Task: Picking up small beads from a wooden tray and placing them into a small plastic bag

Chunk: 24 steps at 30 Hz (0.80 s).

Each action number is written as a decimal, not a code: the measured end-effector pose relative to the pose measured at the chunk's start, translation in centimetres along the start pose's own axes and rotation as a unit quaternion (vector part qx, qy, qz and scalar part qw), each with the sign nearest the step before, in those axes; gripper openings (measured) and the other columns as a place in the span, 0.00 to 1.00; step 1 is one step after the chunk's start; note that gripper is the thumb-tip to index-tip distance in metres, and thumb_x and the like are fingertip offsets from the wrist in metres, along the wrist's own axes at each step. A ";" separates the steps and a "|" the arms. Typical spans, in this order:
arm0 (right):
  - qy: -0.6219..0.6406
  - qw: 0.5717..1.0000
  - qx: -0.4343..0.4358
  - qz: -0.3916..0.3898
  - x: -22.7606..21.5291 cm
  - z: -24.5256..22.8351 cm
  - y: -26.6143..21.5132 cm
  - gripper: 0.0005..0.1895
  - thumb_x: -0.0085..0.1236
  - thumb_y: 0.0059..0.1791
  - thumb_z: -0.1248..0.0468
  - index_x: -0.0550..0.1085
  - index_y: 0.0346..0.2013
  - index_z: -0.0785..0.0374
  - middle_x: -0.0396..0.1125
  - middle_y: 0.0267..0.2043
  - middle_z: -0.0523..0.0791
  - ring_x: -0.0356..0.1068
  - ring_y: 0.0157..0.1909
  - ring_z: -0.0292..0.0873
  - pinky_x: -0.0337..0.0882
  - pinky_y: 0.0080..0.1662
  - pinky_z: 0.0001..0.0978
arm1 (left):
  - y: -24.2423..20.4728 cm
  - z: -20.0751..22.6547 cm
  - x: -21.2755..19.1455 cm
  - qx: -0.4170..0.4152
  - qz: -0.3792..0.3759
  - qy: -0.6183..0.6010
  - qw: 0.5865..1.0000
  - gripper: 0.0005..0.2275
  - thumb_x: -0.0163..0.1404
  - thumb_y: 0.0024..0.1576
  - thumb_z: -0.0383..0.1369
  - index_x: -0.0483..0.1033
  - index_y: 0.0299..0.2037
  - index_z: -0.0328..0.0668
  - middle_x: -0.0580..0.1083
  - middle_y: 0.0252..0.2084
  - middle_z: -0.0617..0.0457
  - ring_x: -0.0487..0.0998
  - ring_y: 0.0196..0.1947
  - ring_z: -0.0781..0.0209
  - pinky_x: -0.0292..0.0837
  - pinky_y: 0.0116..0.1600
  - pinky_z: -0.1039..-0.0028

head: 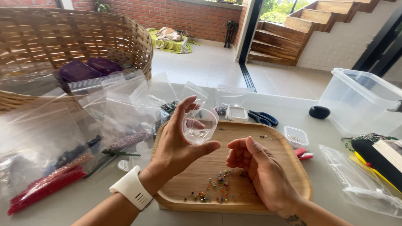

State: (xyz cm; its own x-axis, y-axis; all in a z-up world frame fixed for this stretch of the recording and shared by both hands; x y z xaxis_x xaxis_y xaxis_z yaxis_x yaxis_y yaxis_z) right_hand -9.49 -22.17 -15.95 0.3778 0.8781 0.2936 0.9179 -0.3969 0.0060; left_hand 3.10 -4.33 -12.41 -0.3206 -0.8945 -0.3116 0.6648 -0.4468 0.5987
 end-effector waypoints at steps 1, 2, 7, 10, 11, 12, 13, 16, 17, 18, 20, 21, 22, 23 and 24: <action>0.001 1.000 0.000 -0.009 0.6 0.3 0.3 0.27 0.43 0.56 0.50 0.78 0.46 0.73 0.72 0.35 0.56 0.72 0.40 0.50 0.71 0.47 0.42 | 0.1 0.0 -0.2 -0.014 0.018 0.001 1.000 0.47 0.62 0.37 0.55 0.57 0.69 0.54 0.73 0.65 0.49 0.87 0.45 0.60 0.75 0.53 0.59; 0.001 1.000 0.002 -0.014 1.5 0.3 0.3 0.27 0.43 0.56 0.50 0.78 0.46 0.73 0.72 0.35 0.56 0.72 0.40 0.50 0.71 0.47 0.42 | 0.2 -0.1 -0.3 -0.015 0.021 0.005 1.000 0.47 0.62 0.37 0.55 0.57 0.69 0.54 0.73 0.65 0.49 0.87 0.45 0.60 0.75 0.53 0.59; -0.074 0.995 -0.013 -0.059 4.9 0.2 0.3 0.26 0.43 0.55 0.51 0.79 0.40 0.73 0.72 0.30 0.56 0.71 0.35 0.48 0.70 0.44 0.38 | 0.6 -1.0 -0.7 -0.062 0.111 -0.095 0.987 0.48 0.63 0.37 0.53 0.54 0.69 0.52 0.67 0.66 0.50 0.81 0.42 0.62 0.77 0.51 0.67; -0.087 0.994 0.021 -0.066 5.9 -0.2 0.0 0.27 0.41 0.57 0.51 0.79 0.39 0.73 0.72 0.30 0.58 0.69 0.32 0.49 0.66 0.37 0.37 | 0.6 -1.0 -0.7 -0.066 0.115 -0.105 0.986 0.47 0.62 0.37 0.53 0.54 0.69 0.53 0.67 0.66 0.50 0.81 0.42 0.62 0.77 0.50 0.68; -0.087 0.994 0.022 -0.068 5.8 -0.3 0.1 0.27 0.41 0.57 0.51 0.79 0.39 0.73 0.72 0.30 0.58 0.69 0.32 0.49 0.66 0.37 0.37 | 0.6 -0.9 -0.7 -0.066 0.117 -0.104 0.985 0.47 0.62 0.37 0.53 0.54 0.69 0.53 0.67 0.66 0.50 0.81 0.42 0.62 0.77 0.50 0.68; -0.098 0.988 0.018 -0.116 5.8 -0.5 0.2 0.25 0.43 0.56 0.52 0.78 0.37 0.73 0.73 0.30 0.57 0.69 0.31 0.48 0.67 0.34 0.36 | 0.6 -0.9 -0.8 -0.065 0.119 -0.099 0.986 0.47 0.62 0.37 0.54 0.54 0.69 0.52 0.68 0.66 0.50 0.81 0.42 0.62 0.76 0.51 0.67; -0.109 0.980 0.015 -0.165 6.0 -0.7 0.3 0.23 0.45 0.56 0.54 0.78 0.36 0.73 0.74 0.30 0.56 0.69 0.29 0.46 0.67 0.30 0.35 | 0.6 -0.8 -0.9 -0.063 0.121 -0.092 0.986 0.47 0.61 0.37 0.55 0.54 0.69 0.52 0.68 0.66 0.50 0.82 0.42 0.63 0.75 0.53 0.67; -0.330 0.873 -0.131 -0.334 6.8 -3.1 0.0 0.32 0.43 0.51 0.39 0.83 0.33 0.62 0.80 0.36 0.43 0.77 0.42 0.39 0.69 0.51 0.33 | 0.6 -0.6 -1.0 -0.080 0.123 -0.108 0.983 0.47 0.60 0.38 0.54 0.53 0.69 0.53 0.67 0.65 0.50 0.81 0.42 0.62 0.78 0.48 0.67; -0.328 0.872 -0.130 -0.339 7.1 -3.1 0.0 0.32 0.43 0.51 0.39 0.83 0.33 0.62 0.80 0.36 0.43 0.77 0.42 0.39 0.69 0.51 0.33 | 0.6 -0.7 -1.0 -0.082 0.127 -0.104 0.983 0.47 0.60 0.38 0.54 0.53 0.69 0.53 0.67 0.65 0.50 0.81 0.42 0.62 0.78 0.48 0.67; -0.298 0.874 -0.074 -0.376 7.3 -2.9 -0.2 0.32 0.45 0.51 0.40 0.83 0.36 0.65 0.80 0.37 0.46 0.76 0.40 0.40 0.72 0.48 0.33 | 0.7 -0.8 -1.0 -0.082 0.127 -0.110 0.982 0.47 0.60 0.37 0.54 0.53 0.69 0.53 0.68 0.65 0.51 0.81 0.42 0.63 0.78 0.47 0.68; -0.265 0.872 -0.018 -0.410 7.7 -2.1 -0.2 0.32 0.47 0.50 0.42 0.83 0.40 0.68 0.79 0.38 0.49 0.76 0.37 0.40 0.74 0.45 0.32 | 0.7 -0.9 -0.9 -0.083 0.126 -0.115 0.982 0.47 0.60 0.37 0.55 0.53 0.69 0.52 0.68 0.65 0.51 0.81 0.41 0.63 0.78 0.47 0.69; -0.241 0.882 0.017 -0.405 7.8 -1.4 -0.1 0.30 0.49 0.50 0.44 0.81 0.42 0.69 0.78 0.38 0.51 0.75 0.36 0.42 0.73 0.40 0.32 | 0.7 -1.0 -0.9 -0.077 0.129 -0.111 0.982 0.47 0.60 0.37 0.55 0.54 0.69 0.52 0.68 0.65 0.51 0.81 0.41 0.63 0.77 0.47 0.69; -0.216 0.890 0.051 -0.399 7.9 -0.8 0.1 0.29 0.50 0.50 0.45 0.79 0.44 0.71 0.77 0.38 0.53 0.74 0.35 0.43 0.72 0.35 0.31 | 0.7 -1.0 -0.8 -0.072 0.132 -0.106 0.983 0.47 0.60 0.38 0.55 0.54 0.69 0.53 0.68 0.65 0.51 0.82 0.41 0.63 0.77 0.46 0.70; -0.215 0.889 0.050 -0.400 8.3 -1.1 -0.1 0.29 0.50 0.50 0.45 0.79 0.44 0.71 0.77 0.38 0.53 0.74 0.35 0.43 0.72 0.35 0.31 | 0.7 -1.1 -0.8 -0.072 0.132 -0.105 0.983 0.47 0.60 0.38 0.55 0.54 0.69 0.53 0.68 0.65 0.51 0.82 0.41 0.63 0.77 0.46 0.70; -0.259 0.879 0.053 -0.397 8.7 -1.3 -0.2 0.29 0.49 0.49 0.43 0.80 0.40 0.68 0.74 0.32 0.50 0.69 0.29 0.40 0.65 0.29 0.29 | 0.8 -1.2 -0.8 -0.066 0.131 -0.103 0.984 0.46 0.60 0.38 0.55 0.54 0.69 0.53 0.69 0.64 0.51 0.82 0.40 0.63 0.77 0.47 0.70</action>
State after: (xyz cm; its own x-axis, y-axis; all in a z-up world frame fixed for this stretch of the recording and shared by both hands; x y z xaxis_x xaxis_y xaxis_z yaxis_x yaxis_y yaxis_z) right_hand -6.53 -14.77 -12.17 -0.4067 0.8821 -0.2377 0.9134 0.3982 -0.0847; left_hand 4.64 -3.97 -12.58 -0.2475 -0.9689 0.0050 0.8206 -0.2069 0.5328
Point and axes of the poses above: each hand's wrist, its own y-axis towards the middle knuckle, its own x-axis out of the palm, z = x × y, the point moved 2 cm from there along y, towards the middle knuckle
